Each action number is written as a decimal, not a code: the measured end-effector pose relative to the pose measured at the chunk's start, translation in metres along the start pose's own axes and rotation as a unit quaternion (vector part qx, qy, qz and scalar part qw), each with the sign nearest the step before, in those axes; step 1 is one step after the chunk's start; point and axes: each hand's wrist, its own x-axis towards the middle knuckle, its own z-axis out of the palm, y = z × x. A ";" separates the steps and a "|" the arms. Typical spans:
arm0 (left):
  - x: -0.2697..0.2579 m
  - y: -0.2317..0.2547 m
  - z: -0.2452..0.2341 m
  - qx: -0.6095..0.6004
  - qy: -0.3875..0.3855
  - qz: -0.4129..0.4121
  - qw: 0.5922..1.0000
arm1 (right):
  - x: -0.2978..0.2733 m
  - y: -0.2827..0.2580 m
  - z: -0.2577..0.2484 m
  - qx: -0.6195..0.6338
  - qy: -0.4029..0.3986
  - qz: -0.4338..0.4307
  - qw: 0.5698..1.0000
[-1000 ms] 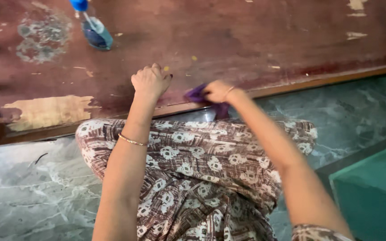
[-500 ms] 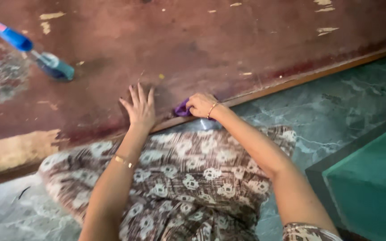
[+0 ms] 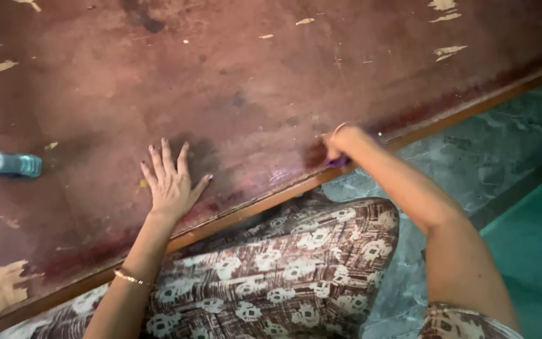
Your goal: The person sprays liquid from a blue bottle onto a wooden surface and wipes it repeatedly with a purple cloth.
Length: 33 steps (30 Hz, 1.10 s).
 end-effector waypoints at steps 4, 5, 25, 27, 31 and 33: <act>0.037 0.033 0.008 -0.011 0.018 0.001 1.000 | -0.021 -0.091 -0.031 0.050 0.088 -0.307 0.946; 0.043 0.042 0.012 -0.007 0.022 -0.004 1.000 | -0.030 -0.115 -0.038 0.006 0.135 -0.365 0.921; 0.039 0.097 0.032 0.030 0.132 -0.132 0.982 | -0.032 0.176 0.026 0.207 0.325 0.180 0.905; 0.041 0.099 0.030 0.024 0.151 -0.123 0.981 | -0.046 0.160 0.020 0.313 0.455 0.180 0.814; 0.043 0.099 0.031 0.027 0.153 -0.123 0.980 | -0.059 0.033 -0.010 0.182 0.509 -0.050 0.840; 0.038 0.099 0.034 0.027 0.157 -0.121 0.980 | -0.068 -0.030 -0.001 0.172 0.506 -0.128 0.835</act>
